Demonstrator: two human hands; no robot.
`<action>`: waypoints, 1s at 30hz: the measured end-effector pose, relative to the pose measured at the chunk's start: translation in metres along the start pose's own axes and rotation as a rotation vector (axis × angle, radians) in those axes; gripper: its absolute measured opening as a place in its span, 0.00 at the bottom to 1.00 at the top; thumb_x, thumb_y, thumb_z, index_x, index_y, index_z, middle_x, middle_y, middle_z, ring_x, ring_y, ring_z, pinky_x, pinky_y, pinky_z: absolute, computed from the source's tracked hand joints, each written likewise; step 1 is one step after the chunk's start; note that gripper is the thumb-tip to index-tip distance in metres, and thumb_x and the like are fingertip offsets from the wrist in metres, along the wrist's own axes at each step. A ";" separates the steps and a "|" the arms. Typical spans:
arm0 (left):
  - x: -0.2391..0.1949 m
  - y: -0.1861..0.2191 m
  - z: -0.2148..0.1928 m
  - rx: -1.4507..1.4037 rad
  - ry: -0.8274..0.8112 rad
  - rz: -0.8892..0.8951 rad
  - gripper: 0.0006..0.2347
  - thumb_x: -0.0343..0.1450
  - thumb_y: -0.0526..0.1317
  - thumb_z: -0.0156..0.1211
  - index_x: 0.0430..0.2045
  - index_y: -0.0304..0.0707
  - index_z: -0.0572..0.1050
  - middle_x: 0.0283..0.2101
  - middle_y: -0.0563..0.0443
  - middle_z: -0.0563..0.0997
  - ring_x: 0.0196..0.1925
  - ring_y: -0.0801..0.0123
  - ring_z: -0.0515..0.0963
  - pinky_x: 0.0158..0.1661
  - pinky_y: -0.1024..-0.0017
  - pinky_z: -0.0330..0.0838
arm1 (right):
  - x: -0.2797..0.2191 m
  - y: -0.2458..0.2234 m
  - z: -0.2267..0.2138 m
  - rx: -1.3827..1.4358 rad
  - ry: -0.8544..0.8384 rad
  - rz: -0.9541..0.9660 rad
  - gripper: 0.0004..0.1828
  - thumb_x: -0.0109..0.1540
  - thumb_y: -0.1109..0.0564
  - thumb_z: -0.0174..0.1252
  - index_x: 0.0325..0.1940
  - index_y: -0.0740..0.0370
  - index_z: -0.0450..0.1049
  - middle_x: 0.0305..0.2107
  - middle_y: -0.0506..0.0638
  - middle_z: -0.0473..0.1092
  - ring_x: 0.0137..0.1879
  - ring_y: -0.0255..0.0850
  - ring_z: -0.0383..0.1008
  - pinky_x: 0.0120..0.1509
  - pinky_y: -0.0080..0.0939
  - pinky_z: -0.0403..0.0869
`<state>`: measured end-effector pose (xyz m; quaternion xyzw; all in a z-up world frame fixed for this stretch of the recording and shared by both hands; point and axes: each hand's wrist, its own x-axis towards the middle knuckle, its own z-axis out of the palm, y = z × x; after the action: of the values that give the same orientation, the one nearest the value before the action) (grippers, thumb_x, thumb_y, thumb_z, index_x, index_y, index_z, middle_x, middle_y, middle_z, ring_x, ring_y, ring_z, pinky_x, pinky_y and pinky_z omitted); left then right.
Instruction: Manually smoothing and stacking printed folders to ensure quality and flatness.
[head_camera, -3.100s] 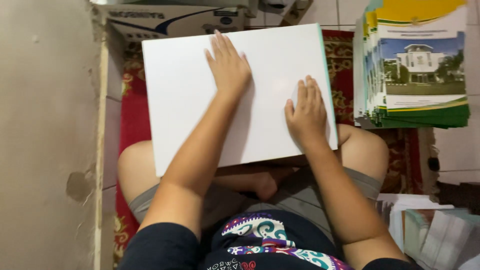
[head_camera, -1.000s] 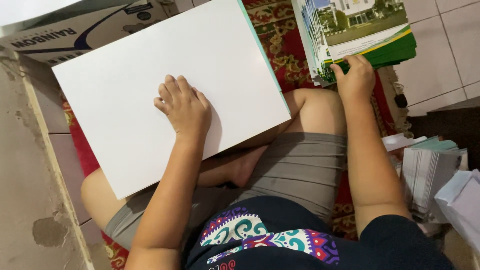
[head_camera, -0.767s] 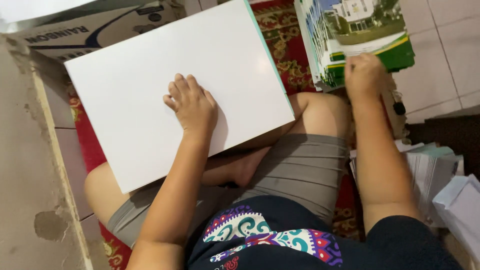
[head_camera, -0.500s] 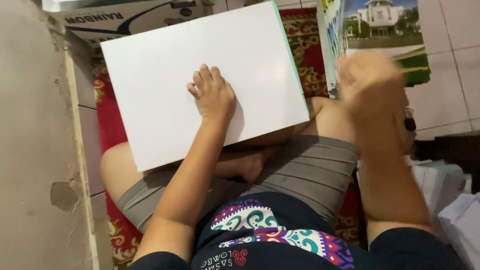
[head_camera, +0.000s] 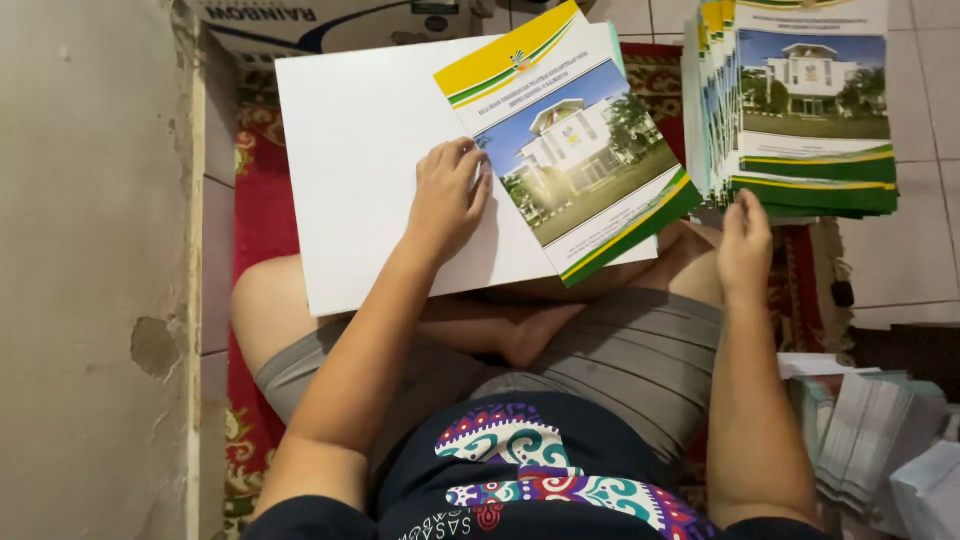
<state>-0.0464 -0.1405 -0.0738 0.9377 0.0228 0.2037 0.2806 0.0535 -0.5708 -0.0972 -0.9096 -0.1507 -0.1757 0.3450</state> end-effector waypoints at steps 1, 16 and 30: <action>-0.001 -0.002 0.003 0.046 0.018 0.032 0.11 0.75 0.44 0.55 0.49 0.43 0.74 0.55 0.45 0.74 0.61 0.52 0.71 0.58 0.56 0.60 | 0.005 -0.013 -0.002 0.124 -0.091 0.056 0.20 0.76 0.60 0.48 0.70 0.76 0.66 0.54 0.75 0.69 0.57 0.68 0.72 0.59 0.62 0.72; -0.015 -0.009 -0.005 0.378 0.066 0.047 0.21 0.74 0.39 0.49 0.63 0.33 0.70 0.67 0.38 0.68 0.69 0.46 0.63 0.61 0.51 0.53 | -0.018 -0.092 0.047 -0.398 -0.165 -0.180 0.04 0.67 0.57 0.60 0.42 0.52 0.80 0.36 0.49 0.74 0.46 0.49 0.77 0.53 0.48 0.76; -0.009 -0.016 0.017 0.574 -0.275 -0.120 0.34 0.73 0.52 0.48 0.75 0.35 0.52 0.79 0.47 0.48 0.80 0.43 0.44 0.70 0.30 0.28 | -0.024 -0.219 0.096 -0.091 -0.809 -0.903 0.40 0.67 0.51 0.48 0.78 0.74 0.46 0.74 0.72 0.49 0.81 0.60 0.49 0.84 0.56 0.48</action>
<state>-0.0469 -0.1373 -0.0981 0.9943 0.0964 0.0432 0.0168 -0.0342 -0.3520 -0.0490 -0.7643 -0.6332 0.0486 0.1124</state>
